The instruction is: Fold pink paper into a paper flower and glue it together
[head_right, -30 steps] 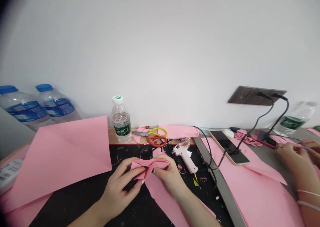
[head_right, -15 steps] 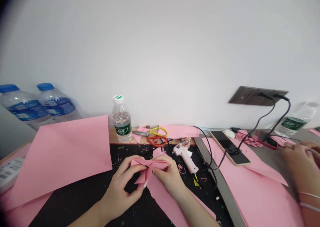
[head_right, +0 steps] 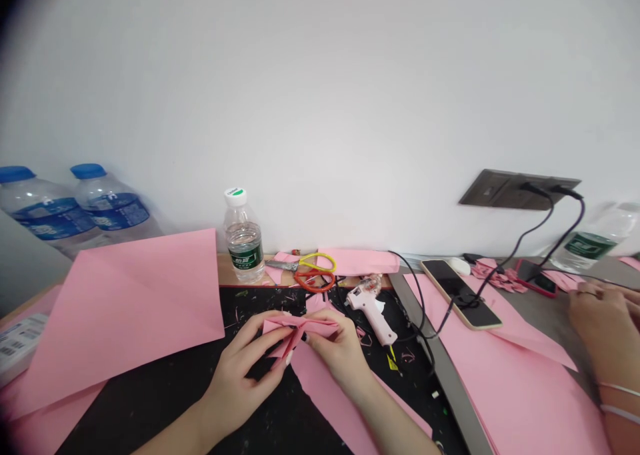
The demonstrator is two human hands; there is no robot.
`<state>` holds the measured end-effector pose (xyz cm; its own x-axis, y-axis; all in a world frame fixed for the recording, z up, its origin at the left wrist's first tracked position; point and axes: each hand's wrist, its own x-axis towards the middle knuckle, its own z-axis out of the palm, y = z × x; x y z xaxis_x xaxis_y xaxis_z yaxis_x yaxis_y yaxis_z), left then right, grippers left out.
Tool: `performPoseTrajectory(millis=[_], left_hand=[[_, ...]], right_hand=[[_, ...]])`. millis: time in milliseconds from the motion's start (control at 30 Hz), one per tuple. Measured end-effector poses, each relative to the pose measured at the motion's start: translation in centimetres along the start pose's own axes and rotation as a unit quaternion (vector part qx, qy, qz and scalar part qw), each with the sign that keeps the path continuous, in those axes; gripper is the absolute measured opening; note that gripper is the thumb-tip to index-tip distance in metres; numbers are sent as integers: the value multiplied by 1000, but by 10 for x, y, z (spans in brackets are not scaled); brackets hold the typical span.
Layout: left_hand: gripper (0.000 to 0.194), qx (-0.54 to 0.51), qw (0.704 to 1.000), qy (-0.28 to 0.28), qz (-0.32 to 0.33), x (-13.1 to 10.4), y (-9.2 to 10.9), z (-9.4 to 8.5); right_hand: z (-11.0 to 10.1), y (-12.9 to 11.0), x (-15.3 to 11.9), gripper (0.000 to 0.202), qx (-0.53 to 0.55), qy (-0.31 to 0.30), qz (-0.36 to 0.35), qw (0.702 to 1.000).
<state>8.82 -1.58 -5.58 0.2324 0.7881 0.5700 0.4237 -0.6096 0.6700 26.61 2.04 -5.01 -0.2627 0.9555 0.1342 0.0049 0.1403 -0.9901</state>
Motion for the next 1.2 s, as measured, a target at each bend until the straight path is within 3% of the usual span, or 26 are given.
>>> performPoseTrajectory(millis=[300, 433, 567, 633, 767, 833, 967, 1067, 1200], left_hand=[[33, -51, 998, 24, -24, 5, 5, -2], [20, -109, 989, 29, -93, 11, 7, -6], [5, -237, 939, 22, -248, 15, 1, -4], [13, -286, 914, 25, -285, 15, -3, -1], [54, -367, 870, 26, -329, 15, -6, 4], [66, -386, 855, 17, -345, 15, -6, 4], [64, -386, 846, 3, -368, 16, -6, 0], [60, -393, 836, 30, -382, 17, -7, -2], [45, -457, 800, 31, -389, 18, -4, -2]], right_hand=[[5, -11, -5, 13, -52, -2, -35, 998], [8, -8, -6, 10, -55, -4, -14, 998], [11, -2, -5, 11, -24, 1, 46, 999], [13, -2, -5, 16, -15, 6, 68, 998], [14, -6, -3, 21, -1, 13, 91, 996], [13, -7, -3, 22, 1, 11, 96, 995], [11, -5, -2, 25, 13, 0, 90, 996], [9, -2, -1, 27, 43, 10, 77, 996], [9, -1, -1, 22, 77, 28, 72, 994]])
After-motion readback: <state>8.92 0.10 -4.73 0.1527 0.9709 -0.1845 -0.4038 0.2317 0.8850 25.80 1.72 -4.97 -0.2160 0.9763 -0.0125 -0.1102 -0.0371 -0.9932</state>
